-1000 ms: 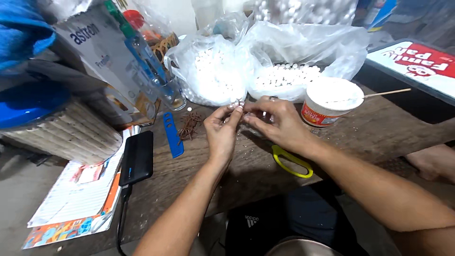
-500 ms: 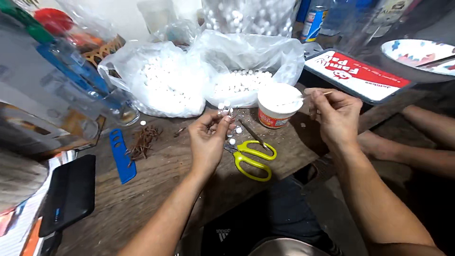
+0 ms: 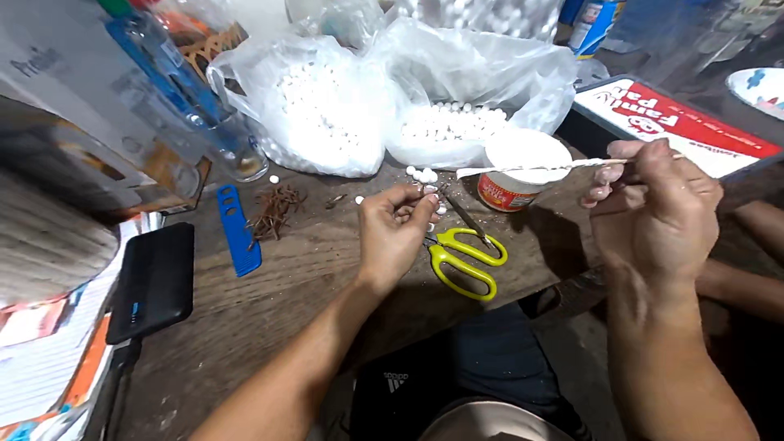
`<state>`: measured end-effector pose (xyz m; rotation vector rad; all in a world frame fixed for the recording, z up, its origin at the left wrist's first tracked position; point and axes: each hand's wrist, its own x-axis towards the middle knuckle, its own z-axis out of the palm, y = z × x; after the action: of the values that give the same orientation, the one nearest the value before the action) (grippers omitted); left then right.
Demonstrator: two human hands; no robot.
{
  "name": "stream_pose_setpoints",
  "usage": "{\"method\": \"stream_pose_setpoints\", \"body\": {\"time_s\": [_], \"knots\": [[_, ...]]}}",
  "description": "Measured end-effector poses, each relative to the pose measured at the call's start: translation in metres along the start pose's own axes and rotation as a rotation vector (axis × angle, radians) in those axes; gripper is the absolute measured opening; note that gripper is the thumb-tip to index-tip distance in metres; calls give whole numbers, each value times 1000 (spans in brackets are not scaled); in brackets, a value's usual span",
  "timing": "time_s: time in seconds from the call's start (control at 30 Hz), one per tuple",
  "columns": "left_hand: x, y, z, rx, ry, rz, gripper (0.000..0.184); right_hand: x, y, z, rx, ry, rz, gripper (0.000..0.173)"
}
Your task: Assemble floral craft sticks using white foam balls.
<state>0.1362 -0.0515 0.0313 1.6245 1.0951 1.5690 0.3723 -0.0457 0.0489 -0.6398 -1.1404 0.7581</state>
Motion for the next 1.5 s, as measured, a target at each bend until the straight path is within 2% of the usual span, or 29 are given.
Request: {"method": "stream_pose_setpoints", "body": {"time_s": [0.4,0.77,1.5], "knots": [[1,-4,-3,50,-10,76,3,-1,8,11,-18,-52,-7,35],[1,-4,-3,83,-5,74,2,-1,4,12,-54,-75,-39,34],[1,-4,-4,140,-1,76,9,1,4,9,-30,-12,7,38]]}}
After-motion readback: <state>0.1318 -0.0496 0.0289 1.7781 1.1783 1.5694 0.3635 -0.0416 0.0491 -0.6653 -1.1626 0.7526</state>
